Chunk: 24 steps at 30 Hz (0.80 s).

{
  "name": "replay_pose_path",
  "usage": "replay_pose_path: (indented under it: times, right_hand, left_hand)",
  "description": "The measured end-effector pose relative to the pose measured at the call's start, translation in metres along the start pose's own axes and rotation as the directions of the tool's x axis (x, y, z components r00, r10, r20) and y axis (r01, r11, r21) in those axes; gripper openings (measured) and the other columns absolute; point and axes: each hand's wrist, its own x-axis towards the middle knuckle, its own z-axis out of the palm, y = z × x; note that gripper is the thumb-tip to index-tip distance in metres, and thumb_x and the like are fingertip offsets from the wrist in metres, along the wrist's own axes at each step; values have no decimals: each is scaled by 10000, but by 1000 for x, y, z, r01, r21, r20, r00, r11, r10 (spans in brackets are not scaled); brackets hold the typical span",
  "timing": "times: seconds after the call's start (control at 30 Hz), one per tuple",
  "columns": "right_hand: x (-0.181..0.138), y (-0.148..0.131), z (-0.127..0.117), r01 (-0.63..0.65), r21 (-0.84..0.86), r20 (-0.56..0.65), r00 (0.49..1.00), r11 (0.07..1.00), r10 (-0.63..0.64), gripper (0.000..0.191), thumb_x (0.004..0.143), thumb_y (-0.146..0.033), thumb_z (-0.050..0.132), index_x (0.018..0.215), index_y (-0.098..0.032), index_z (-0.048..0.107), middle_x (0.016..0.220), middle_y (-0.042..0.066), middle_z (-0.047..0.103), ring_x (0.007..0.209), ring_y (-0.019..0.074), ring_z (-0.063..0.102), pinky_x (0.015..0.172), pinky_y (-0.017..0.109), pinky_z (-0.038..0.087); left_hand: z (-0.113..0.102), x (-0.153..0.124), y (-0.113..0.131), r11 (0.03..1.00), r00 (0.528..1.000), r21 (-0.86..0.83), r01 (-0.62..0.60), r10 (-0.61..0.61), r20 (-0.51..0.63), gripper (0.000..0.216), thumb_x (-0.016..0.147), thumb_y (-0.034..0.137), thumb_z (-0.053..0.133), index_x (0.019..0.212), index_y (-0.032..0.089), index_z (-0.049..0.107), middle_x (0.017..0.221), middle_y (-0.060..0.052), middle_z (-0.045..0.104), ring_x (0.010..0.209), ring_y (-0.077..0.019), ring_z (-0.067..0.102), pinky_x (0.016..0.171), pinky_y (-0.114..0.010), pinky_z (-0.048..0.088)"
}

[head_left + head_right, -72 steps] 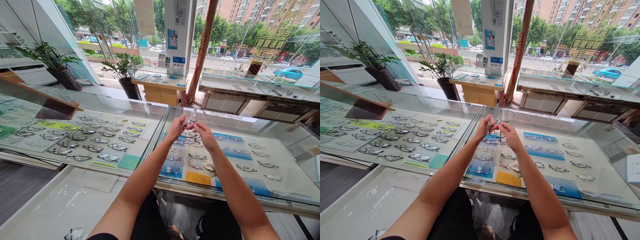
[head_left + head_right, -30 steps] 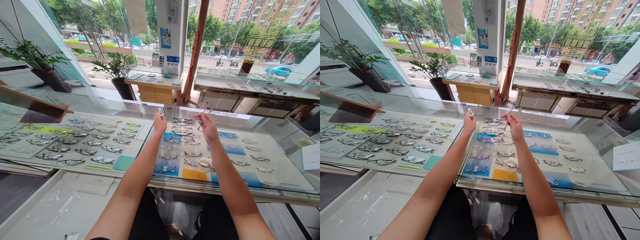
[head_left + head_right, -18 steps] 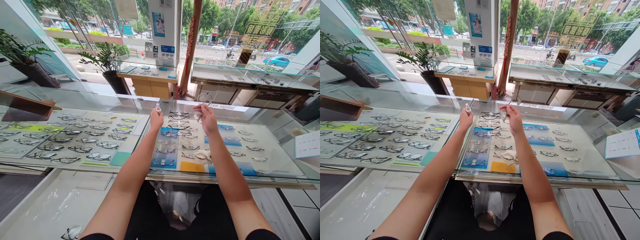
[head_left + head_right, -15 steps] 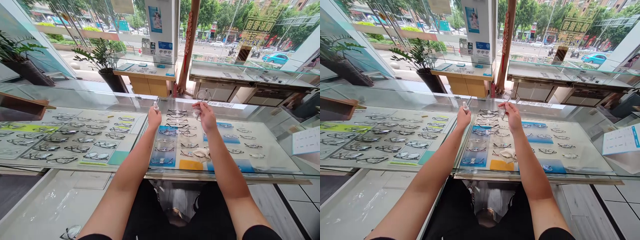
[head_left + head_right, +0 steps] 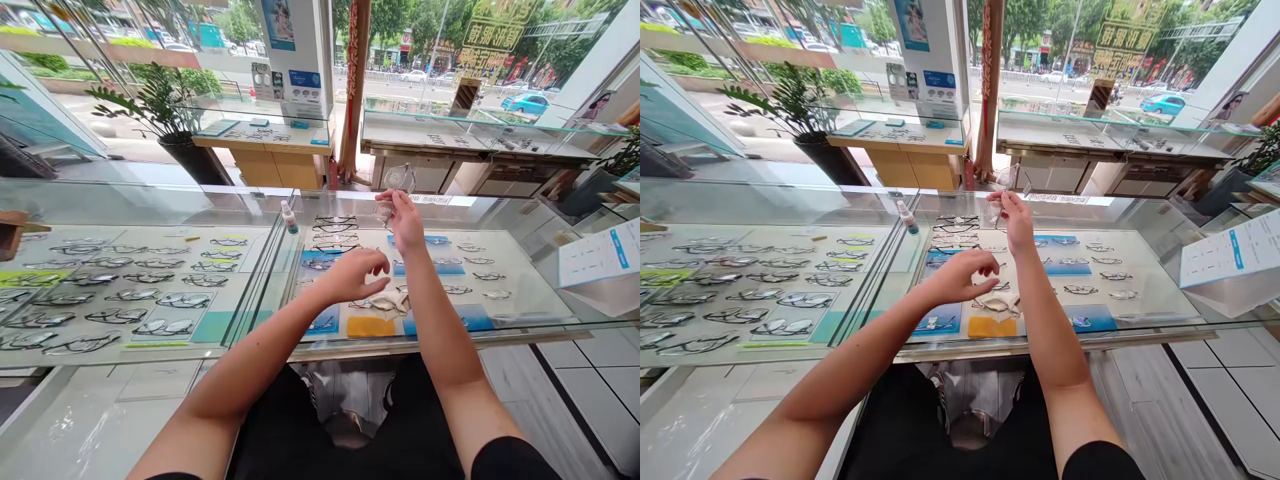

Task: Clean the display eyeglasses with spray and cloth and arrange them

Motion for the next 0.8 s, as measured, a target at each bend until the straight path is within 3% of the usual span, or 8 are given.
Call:
replay_pose_path:
  times: [0.03, 0.1, 0.23, 0.43, 0.57, 0.67, 0.8]
  right_hand:
    - [0, 0, 0, 0, 13, -5, 1000, 1000, 0, 318, 984, -606, 677, 966, -292, 719, 1140, 27, 776, 1071, 197, 690, 857, 335, 543]
    - [0, 0, 0, -11, 17, -6, 1000, 1000, 11, 307, 978, -599, 689, 960, -294, 729, 1142, 28, 775, 1079, 201, 687, 849, 339, 545]
    - [0, -2, 1, -33, 11, -3, 999, 999, 33, 302, 976, -596, 695, 955, -298, 733, 1150, 33, 776, 1101, 210, 686, 856, 349, 551]
    - [-1, -1, 3, -19, 44, 13, 1000, 999, 18, 254, 981, -540, 695, 951, -292, 738, 1111, 26, 779, 1027, 183, 681, 836, 328, 525]
    - [-1, 1, 2, -20, 10, 1, 1000, 1000, 20, 291, 987, -572, 677, 957, -287, 727, 1132, 27, 777, 1058, 191, 681, 844, 327, 526]
    - [0, 1, 1, -19, 9, 1, 1000, 1000, 19, 291, 985, -577, 680, 958, -291, 726, 1127, 24, 777, 1048, 186, 681, 838, 321, 520]
    - [0, 1, 2, -21, 42, -3, 1000, 999, 21, 282, 961, -570, 715, 939, -290, 735, 1095, 16, 786, 997, 170, 679, 810, 304, 509]
  left_hand:
    - [8, 0, 5, 999, 991, 4, -35, 35, 133, 215, 953, 382, 688, 1081, 211, 666, 1007, -53, 713, 911, -229, 670, 843, -358, 507]
    - [21, -1, 11, 997, 956, 29, -71, 60, 286, 399, 911, 426, 752, 1228, 201, 663, 1193, -108, 710, 1068, -289, 678, 931, -389, 515]
    - [36, -3, 9, 1000, 914, 15, -26, 17, 405, 392, 961, 265, 641, 1347, 201, 632, 1278, -133, 710, 1163, -314, 679, 994, -404, 507]
    - [35, -1, 1, 966, 925, -128, 226, -171, 340, 420, 990, 183, 434, 1360, 187, 634, 1217, -116, 762, 1107, -297, 705, 918, -382, 513]
    - [30, 0, -7, 829, 883, -346, 439, -327, 338, 421, 933, 196, 435, 1290, 212, 658, 1010, -54, 747, 938, -241, 701, 833, -335, 523]
    - [24, 0, -14, 656, 840, -530, 537, -361, 405, 486, 834, 206, 563, 1316, 227, 621, 860, 10, 688, 795, -201, 665, 746, -303, 518]
    - [21, 2, -21, 604, 866, -631, 487, -426, 261, 421, 755, 292, 805, 1151, 202, 692, 962, -11, 713, 898, -200, 659, 818, -303, 512]
